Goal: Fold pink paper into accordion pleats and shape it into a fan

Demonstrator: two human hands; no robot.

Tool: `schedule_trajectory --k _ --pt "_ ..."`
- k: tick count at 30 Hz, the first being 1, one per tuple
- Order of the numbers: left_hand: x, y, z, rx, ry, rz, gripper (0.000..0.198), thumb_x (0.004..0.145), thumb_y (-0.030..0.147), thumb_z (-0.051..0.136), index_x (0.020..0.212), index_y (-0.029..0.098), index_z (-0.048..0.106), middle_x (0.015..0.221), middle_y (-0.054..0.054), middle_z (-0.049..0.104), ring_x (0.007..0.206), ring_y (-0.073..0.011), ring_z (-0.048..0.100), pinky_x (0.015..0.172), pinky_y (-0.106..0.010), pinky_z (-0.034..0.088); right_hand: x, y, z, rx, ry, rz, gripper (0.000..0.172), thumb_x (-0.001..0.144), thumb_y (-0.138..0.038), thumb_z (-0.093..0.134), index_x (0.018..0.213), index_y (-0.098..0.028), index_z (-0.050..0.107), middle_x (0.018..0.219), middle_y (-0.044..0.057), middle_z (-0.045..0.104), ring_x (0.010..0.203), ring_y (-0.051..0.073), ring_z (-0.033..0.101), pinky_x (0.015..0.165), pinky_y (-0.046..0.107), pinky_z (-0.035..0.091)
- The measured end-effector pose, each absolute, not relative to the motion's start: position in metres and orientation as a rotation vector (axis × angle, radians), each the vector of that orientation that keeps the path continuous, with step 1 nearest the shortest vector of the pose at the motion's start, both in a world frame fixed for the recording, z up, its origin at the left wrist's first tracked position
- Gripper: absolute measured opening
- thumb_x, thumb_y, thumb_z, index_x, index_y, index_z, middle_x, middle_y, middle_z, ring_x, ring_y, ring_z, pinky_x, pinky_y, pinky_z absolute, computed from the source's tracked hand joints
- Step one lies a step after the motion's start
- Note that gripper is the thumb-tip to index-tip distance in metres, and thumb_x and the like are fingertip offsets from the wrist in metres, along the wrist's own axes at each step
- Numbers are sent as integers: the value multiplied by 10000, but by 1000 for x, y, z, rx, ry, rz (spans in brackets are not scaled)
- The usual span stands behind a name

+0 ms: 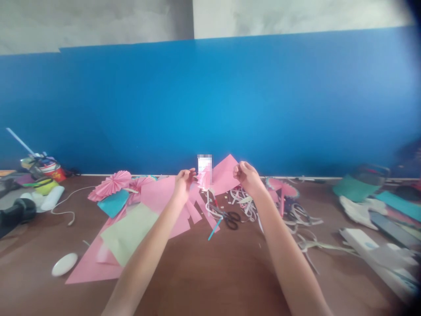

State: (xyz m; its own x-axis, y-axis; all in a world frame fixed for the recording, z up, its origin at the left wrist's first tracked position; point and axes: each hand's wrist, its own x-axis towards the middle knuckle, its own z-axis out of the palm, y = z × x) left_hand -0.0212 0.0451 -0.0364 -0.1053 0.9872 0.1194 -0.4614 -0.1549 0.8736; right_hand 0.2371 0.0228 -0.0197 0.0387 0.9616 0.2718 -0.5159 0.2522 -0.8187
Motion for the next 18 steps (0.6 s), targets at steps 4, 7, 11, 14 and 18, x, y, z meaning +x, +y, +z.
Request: schedule_trajectory --k 4,7,11,14,18 --pt "-23 40 -32 929 681 1428 282 743 347 742 766 189 510 930 -50 698 573 -77 494 558 -234 443 237 26 -23 -636 -951 1206 356 761 -413 789 772 -228 484 659 -36 566 573 105 540 544 226 449" --pt "-21 40 -34 980 689 1385 257 740 318 728 757 188 508 727 7 597 533 -68 449 523 -208 391 237 27 -23 -673 -938 1128 368 753 -435 773 780 -233 468 631 -50 531 545 98 512 530 223 426" --pt "-18 41 -39 1091 794 1392 237 773 288 695 721 189 486 638 34 523 535 -77 468 532 -202 376 233 27 -22 -734 -931 989 334 785 -433 714 786 -239 442 576 -78 460 494 83 456 504 214 378" --pt "-21 41 -42 1200 890 1407 192 817 277 651 731 191 503 628 38 529 525 -78 457 532 -199 359 228 26 -24 -799 -953 905 287 813 -401 667 782 -238 433 550 -90 428 467 77 430 494 211 354" --pt "-28 44 -46 1308 989 1420 186 850 268 598 716 194 491 606 45 515 513 -79 439 531 -196 343 222 27 -29 -896 -1007 831 242 825 -355 624 768 -238 420 535 -93 417 452 79 409 482 213 338"
